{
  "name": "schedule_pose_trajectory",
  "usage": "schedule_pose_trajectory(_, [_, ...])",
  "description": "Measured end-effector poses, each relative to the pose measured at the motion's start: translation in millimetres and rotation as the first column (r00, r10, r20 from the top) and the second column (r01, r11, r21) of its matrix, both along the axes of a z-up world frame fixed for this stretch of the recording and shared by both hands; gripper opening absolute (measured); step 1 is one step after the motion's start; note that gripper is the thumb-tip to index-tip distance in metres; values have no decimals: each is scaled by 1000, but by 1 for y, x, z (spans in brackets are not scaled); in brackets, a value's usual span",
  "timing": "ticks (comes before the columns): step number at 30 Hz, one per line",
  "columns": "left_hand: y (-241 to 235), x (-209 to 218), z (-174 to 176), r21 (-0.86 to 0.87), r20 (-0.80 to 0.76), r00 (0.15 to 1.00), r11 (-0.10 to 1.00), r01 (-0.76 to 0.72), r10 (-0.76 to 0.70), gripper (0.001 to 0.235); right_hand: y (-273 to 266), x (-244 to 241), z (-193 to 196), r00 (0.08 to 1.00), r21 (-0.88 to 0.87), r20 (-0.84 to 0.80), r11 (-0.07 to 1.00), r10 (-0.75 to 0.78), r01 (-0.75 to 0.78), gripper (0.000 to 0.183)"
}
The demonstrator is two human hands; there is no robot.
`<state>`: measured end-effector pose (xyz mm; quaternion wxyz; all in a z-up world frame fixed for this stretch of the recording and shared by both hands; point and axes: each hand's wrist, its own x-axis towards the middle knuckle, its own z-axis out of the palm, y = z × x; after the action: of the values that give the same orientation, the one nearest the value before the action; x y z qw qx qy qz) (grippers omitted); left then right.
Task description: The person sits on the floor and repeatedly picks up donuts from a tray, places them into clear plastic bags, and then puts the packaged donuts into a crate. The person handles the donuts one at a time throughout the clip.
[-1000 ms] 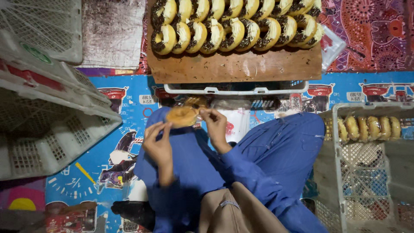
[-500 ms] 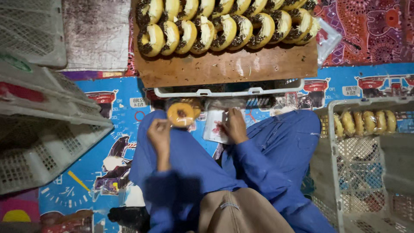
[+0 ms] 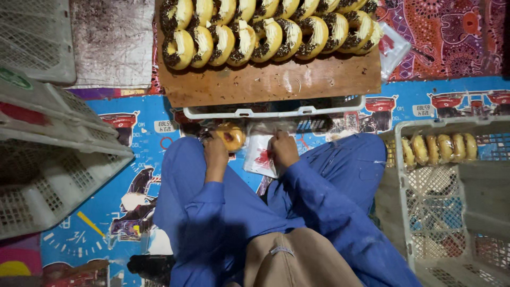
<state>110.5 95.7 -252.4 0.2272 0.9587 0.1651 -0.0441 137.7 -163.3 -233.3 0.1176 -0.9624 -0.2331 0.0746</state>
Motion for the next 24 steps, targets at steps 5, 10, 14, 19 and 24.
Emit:
schedule_pose_trajectory(5, [-23,-10,59,319,416,907,945,-75,-68,54,-4,1,-24,999,135,26,990,-33,30,55])
schedule_pose_trajectory(10, [-76,-54,70,-173,267,956,970,172,-122,29,-4,0,-40,997,191,-13,979,-75,76,33])
schedule_pose_trajectory(14, [-122,-85,42,83,141,983,991,107,-118,69,-1,0,-32,979,13,187,996,83,-87,29])
schedule_pose_trajectory(19, [-133,-88,7,42,59,993,994,101,-103,97,2,-8,-11,993,197,117,980,-18,-5,60])
schedule_pose_trajectory(24, [-128,-83,-12,-38,61,990,990,132,-130,84,1,0,-1,1000,388,3,922,-1,0,35])
